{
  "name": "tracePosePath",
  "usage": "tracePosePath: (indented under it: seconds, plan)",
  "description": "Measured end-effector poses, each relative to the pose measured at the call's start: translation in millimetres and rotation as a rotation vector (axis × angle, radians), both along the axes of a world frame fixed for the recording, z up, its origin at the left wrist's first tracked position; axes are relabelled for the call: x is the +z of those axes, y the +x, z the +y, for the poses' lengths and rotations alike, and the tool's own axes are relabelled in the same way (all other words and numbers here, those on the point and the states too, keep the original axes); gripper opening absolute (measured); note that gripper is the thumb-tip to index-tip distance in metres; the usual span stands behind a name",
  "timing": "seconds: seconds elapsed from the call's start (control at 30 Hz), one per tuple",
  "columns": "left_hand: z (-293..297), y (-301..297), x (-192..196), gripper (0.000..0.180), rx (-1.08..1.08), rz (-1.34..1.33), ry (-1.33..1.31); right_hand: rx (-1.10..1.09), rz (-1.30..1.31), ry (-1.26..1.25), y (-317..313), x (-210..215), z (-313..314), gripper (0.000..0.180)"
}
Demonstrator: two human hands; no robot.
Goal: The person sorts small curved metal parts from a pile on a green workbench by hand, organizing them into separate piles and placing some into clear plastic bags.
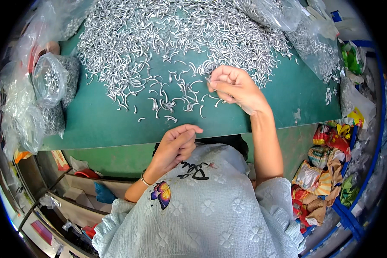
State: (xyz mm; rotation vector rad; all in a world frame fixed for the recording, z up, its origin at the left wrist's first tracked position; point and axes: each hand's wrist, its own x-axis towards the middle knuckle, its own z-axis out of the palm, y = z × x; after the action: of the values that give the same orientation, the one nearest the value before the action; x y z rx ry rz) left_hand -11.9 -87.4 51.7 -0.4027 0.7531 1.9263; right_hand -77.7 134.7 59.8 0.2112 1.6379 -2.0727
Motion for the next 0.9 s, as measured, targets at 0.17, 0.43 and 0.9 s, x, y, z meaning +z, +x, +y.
tracePosePath:
  seconds: [0.17,0.43,0.9]
  plan:
    - [0,2,-3,0.020,-0.014,0.009,0.002,-0.005,0.567,0.673,-1,-7,-31,0.014]
    - [-2,3,-4,0.020,-0.007,0.014,0.003,-0.007,0.661,0.981,-3,-11,-31,0.009]
    - [-3,4,-4,0.020,-0.002,0.014,0.006,0.238,0.763,1.180,2,-9,-34,0.013]
